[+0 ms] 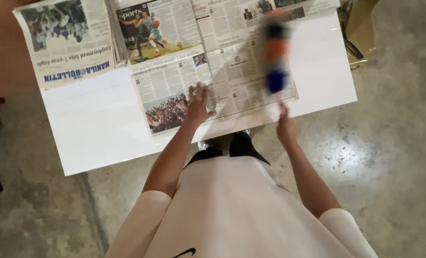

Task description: The person is using a duster to clean individual pages of newspapers on a table.

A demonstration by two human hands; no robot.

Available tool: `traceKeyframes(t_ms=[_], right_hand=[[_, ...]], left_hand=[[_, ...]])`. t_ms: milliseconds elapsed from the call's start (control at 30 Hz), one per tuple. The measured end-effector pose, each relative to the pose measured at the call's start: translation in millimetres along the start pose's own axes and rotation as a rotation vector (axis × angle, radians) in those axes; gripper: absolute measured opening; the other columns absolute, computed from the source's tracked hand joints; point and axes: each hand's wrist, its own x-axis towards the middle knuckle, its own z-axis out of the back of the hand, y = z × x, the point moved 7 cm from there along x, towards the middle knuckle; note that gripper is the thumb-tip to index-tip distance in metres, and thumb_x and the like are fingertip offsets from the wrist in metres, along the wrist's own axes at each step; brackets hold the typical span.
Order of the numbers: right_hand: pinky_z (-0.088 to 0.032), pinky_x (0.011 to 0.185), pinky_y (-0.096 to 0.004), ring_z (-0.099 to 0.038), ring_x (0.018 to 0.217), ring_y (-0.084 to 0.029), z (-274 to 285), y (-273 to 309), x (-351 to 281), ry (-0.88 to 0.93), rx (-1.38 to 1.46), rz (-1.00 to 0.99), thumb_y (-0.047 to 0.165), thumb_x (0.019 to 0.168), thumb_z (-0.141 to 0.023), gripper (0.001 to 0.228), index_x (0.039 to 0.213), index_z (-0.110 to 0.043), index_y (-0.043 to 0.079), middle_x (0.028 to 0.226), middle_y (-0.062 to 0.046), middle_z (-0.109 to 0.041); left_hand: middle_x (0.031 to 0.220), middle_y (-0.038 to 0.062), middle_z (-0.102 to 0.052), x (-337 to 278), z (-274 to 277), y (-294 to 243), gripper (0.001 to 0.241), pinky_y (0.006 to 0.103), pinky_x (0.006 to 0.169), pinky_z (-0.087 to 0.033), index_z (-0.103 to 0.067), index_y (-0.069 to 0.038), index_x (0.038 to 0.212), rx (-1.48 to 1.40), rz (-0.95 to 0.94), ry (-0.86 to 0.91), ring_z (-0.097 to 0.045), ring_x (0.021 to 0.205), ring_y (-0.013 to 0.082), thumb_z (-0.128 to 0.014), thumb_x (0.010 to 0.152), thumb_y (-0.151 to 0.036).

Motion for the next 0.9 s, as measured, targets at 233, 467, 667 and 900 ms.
traceKeyframes(t_ms=[233, 467, 667, 900], right_hand=[[-0.051, 0.070, -0.058, -0.069, 0.083, -0.052, 27, 3, -28, 0.057, -0.058, 0.183, 0.004, 0.101, -0.042, 0.065, 0.158, -0.037, 0.036, 0.101, -0.026, -0.071], [-0.053, 0.060, -0.049, -0.072, 0.071, -0.042, 39, 24, -20, 0.099, -0.265, 0.436, 0.011, 0.104, -0.049, 0.063, 0.154, -0.046, 0.049, 0.093, -0.013, -0.075], [-0.052, 0.054, -0.048, -0.069, 0.060, -0.041, 29, -14, 47, -0.101, -0.275, 0.343, 0.001, 0.097, -0.052, 0.041, 0.133, -0.053, 0.019, 0.073, -0.018, -0.067], [-0.054, 0.056, -0.058, -0.070, 0.062, -0.047, -54, 16, 95, 0.132, -0.270, 0.369, 0.011, 0.089, -0.049, 0.033, 0.121, -0.050, 0.021, 0.065, -0.022, -0.066]], left_hand=[[0.172, 0.014, 0.010, 0, -1, 3, 0.107, 0.0852, 0.104, -0.029, -0.011, -0.017, 0.167, 0.009, -0.003, 0.011, 0.004, 0.155, 0.0493, -0.071, 0.090, -0.060], [0.172, 0.012, 0.011, 0, -5, 3, 0.109, 0.0848, 0.105, -0.029, -0.008, -0.019, 0.168, -0.015, 0.004, 0.015, 0.006, 0.155, 0.0494, -0.073, 0.089, -0.058], [0.170, 0.023, 0.001, 3, 4, -18, 0.104, 0.0840, 0.106, -0.028, -0.021, -0.005, 0.162, -0.054, 0.091, -0.101, -0.003, 0.155, 0.0513, -0.063, 0.092, -0.070], [0.171, 0.020, -0.010, 5, -4, -84, 0.096, 0.0707, 0.119, -0.023, -0.022, -0.011, 0.165, 0.015, -0.138, -0.150, -0.011, 0.158, 0.0409, -0.069, 0.092, -0.051]])
